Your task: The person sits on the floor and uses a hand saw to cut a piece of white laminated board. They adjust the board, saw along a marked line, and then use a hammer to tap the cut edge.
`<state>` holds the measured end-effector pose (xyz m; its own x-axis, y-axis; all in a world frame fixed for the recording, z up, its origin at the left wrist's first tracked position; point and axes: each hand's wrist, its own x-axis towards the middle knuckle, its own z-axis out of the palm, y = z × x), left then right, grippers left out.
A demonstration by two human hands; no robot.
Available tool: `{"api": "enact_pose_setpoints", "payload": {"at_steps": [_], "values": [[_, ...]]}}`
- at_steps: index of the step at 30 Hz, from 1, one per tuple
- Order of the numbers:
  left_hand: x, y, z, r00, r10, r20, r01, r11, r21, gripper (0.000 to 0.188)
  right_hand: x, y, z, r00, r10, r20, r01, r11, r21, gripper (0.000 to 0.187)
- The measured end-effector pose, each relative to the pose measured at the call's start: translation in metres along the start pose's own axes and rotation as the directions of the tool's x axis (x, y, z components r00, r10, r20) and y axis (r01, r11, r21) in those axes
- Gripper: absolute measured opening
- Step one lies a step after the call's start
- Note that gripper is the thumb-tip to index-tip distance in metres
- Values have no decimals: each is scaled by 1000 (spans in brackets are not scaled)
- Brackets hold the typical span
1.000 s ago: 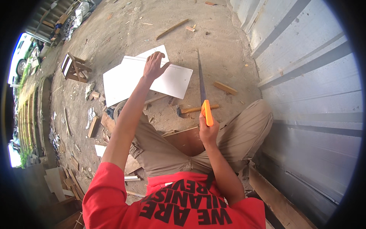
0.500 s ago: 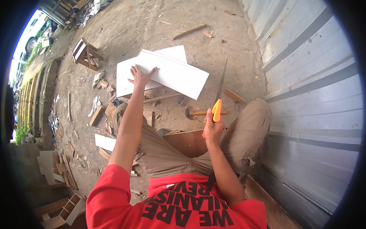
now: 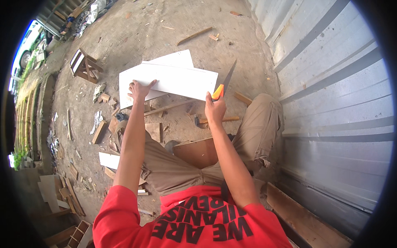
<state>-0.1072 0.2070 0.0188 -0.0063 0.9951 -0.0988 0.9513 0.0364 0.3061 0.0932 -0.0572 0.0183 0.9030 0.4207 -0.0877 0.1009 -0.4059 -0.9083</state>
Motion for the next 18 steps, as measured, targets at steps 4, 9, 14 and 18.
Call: {"api": "enact_pose_setpoints", "payload": {"at_steps": [4, 9, 14, 18], "values": [[-40, -7, 2, 999, -16, -44, 11, 995, -102, 125, 51, 17, 23, 996, -79, -44, 71, 985, -155, 40], [-70, -60, 9, 992, -73, -103, 34, 939, -341, 110, 72, 45, 20, 991, -113, 71, 123, 979, -165, 34], [-74, -98, 18, 997, -50, 51, 72, 713, -697, 72, 64, 49, 25, 984, -177, 10, 177, 984, 34, 30], [-91, -104, 5, 989, -107, 104, 148, 639, -754, 73, 57, 38, 19, 984, -175, 5, 171, 963, 206, 29]]}}
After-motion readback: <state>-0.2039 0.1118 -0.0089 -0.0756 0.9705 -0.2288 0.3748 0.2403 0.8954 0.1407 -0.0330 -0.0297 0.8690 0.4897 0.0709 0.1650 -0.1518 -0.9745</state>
